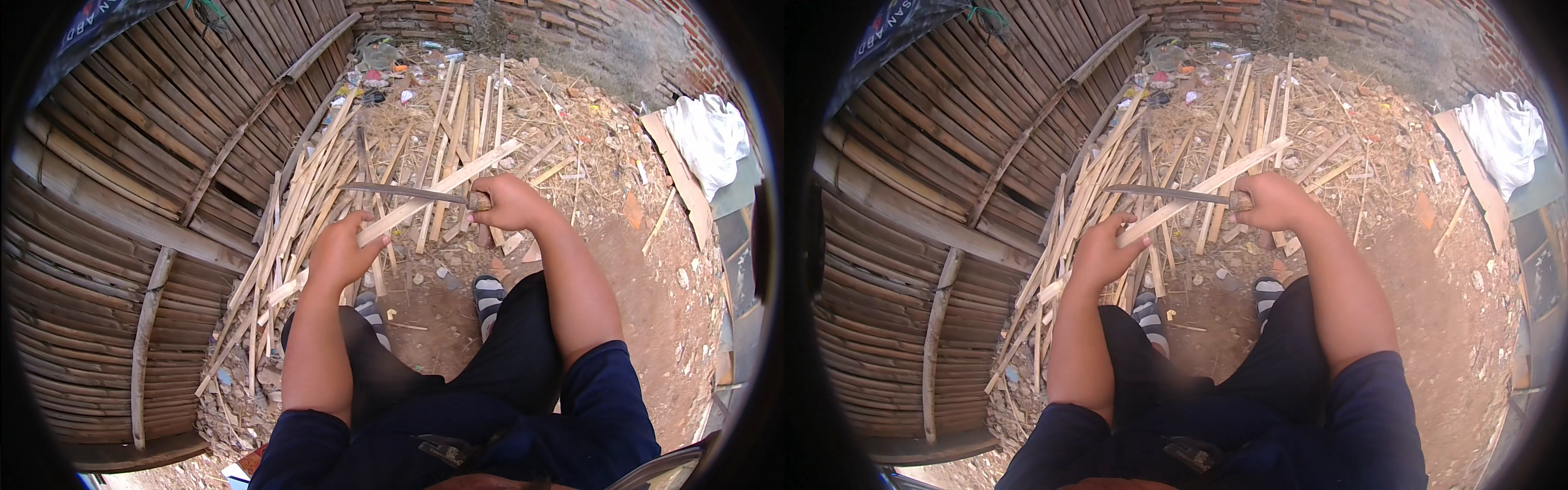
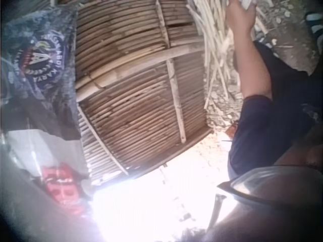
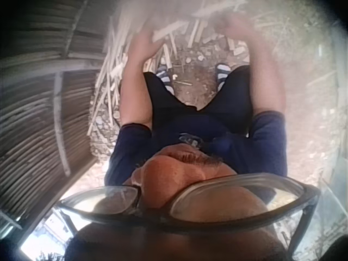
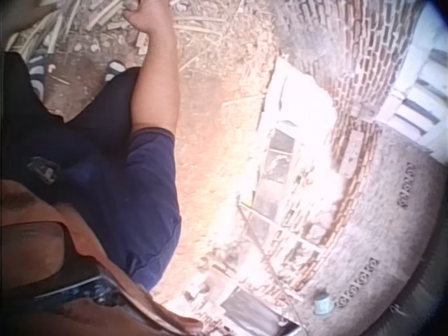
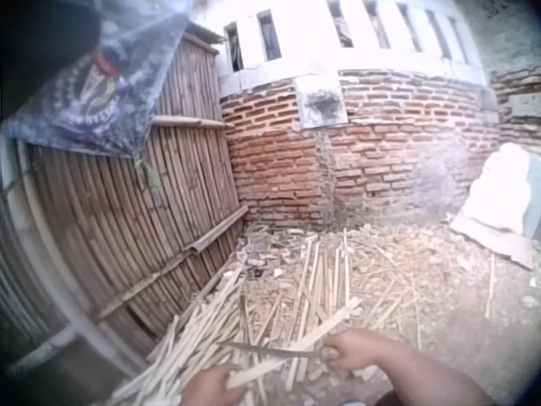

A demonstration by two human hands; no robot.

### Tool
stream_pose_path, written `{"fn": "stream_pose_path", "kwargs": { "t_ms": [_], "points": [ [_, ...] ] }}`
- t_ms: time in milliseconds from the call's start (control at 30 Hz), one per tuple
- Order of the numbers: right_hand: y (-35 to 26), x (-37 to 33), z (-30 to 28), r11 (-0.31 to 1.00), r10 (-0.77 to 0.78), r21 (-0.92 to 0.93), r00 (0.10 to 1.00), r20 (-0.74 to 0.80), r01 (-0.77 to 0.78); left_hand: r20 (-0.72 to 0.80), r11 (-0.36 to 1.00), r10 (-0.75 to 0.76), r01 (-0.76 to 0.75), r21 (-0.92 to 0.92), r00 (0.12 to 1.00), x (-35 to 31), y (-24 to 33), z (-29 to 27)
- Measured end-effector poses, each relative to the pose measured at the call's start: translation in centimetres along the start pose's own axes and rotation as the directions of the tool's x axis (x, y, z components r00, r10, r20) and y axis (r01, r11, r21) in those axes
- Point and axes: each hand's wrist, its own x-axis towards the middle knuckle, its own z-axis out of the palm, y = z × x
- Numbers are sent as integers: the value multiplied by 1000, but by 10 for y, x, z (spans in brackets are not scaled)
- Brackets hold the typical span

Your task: The person shaves a thin strip of wood using a curved blade, working over a pile of similar wood pieces.

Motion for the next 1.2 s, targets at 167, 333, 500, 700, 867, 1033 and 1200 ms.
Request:
{"fn": "stream_pose_path", "kwargs": {
  "t_ms": [167, 333, 500, 700, 867, 1033, 1200],
  "points": [
    [15, 3, 0, 995, 5, 104, 1000, -14, -3, -23, 1000, 25, -24, 17, 999, 0, -5, 2],
    [37, -1, -2, 983, 159, 113, 977, -144, -143, 10, 1000, -5, 5, 19, 1000, -1, 5, -2],
    [26, 0, 0, 995, 76, 78, 994, -84, -69, -20, 999, 32, -32, 14, 999, 1, -1, 1],
    [6, 5, 6, 1000, 7, 22, 1000, 20, -7, 18, 1000, -9, 9, 11, 1000, 1, -1, 0],
    [19, 3, 0, 995, 63, 81, 998, -23, -61, -14, 999, 24, -23, 22, 1000, 1, -4, 4],
    [32, 0, -2, 989, 131, 86, 988, -85, -124, -3, 999, 29, -29, 33, 1000, -1, 1, 1],
    [23, 3, 4, 999, 38, 39, 996, -74, -36, 14, 999, -3, 3, 39, 1000, 0, 0, -1]
  ]
}}
